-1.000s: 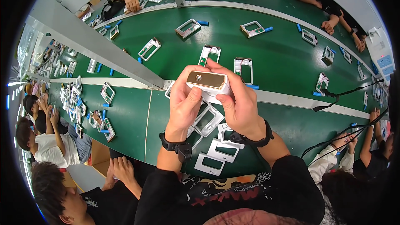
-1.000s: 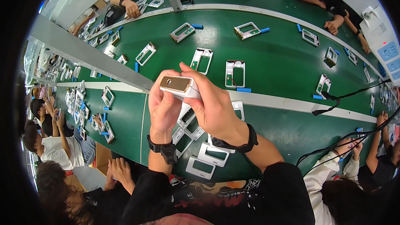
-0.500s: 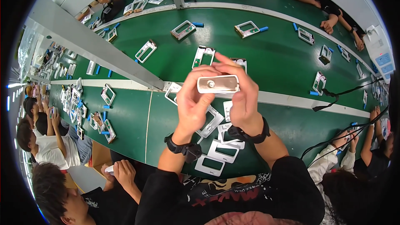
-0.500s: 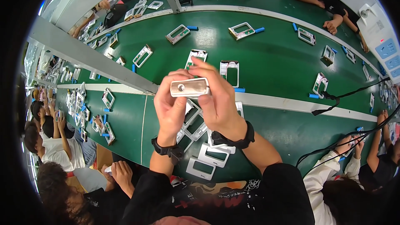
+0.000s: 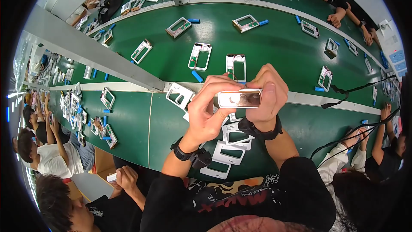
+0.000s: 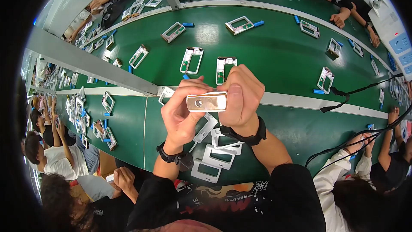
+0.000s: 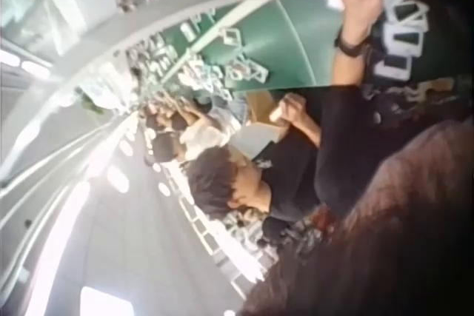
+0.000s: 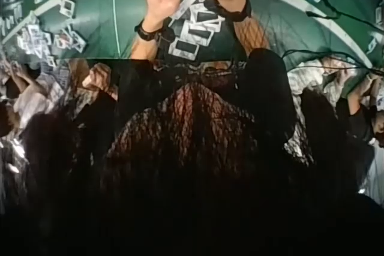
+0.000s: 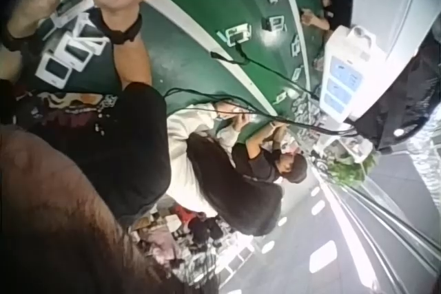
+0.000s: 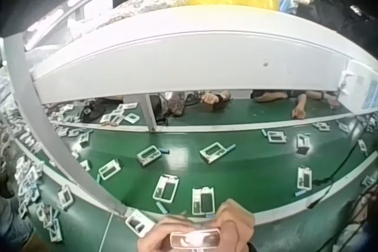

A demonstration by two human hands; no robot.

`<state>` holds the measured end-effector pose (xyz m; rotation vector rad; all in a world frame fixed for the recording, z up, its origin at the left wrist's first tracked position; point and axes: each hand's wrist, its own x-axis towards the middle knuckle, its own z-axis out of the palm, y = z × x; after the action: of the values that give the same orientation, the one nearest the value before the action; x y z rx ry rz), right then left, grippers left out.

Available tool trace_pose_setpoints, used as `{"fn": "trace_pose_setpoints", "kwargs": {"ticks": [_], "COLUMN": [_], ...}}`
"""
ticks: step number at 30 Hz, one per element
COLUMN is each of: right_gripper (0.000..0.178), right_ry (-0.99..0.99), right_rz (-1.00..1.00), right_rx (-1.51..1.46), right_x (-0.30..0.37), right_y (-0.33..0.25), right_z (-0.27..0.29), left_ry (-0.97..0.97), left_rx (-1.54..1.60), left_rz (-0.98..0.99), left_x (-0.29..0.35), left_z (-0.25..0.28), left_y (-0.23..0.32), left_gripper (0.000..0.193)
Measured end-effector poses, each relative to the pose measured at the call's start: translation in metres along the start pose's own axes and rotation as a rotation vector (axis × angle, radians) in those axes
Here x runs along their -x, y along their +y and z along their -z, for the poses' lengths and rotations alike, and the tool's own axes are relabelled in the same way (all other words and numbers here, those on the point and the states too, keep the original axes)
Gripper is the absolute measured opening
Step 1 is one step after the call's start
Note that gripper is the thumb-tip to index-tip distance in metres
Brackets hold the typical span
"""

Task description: Assembling small electronic components into plastic housings at a production line.

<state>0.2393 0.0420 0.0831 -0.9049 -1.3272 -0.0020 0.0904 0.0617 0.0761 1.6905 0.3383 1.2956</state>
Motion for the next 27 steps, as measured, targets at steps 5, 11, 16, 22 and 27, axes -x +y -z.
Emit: {"fn": "trace_pose_setpoints", "kwargs": {"ticks": [5,11,16,22,27], "right_gripper": [0.038,0.029,0.028,0.029,0.036], "right_ry": [0.002,-0.015,-0.067,-0.092,-0.256], "right_rz": [-0.029,0.066,0.112,0.111,-0.286], "right_rx": [-0.049,-0.045,-0.007,0.0,-0.09], "right_x": [0.002,0.002,0.003,0.006,0.019], "right_y": [0.003,0.015,0.009,0.003,0.013], "right_z": [-0.002,-0.006,-0.008,-0.008,-0.019], "left_ry": [-0.024,0.05,0.008,0.092,0.1], "left_rx": [-0.07,-0.089,-0.306,-0.303,-0.418], "left_rz": [-0.019,0.111,0.074,-0.073,0.065], "left_x": [-0.001,0.003,0.005,0.007,0.012], "left_z": [0.003,-0.001,-0.001,-0.008,0.003], "left_y": [0.002,0.011,0.015,0.011,0.01], "left_gripper": [0.036,0.04,0.038,0.039,0.032]}}
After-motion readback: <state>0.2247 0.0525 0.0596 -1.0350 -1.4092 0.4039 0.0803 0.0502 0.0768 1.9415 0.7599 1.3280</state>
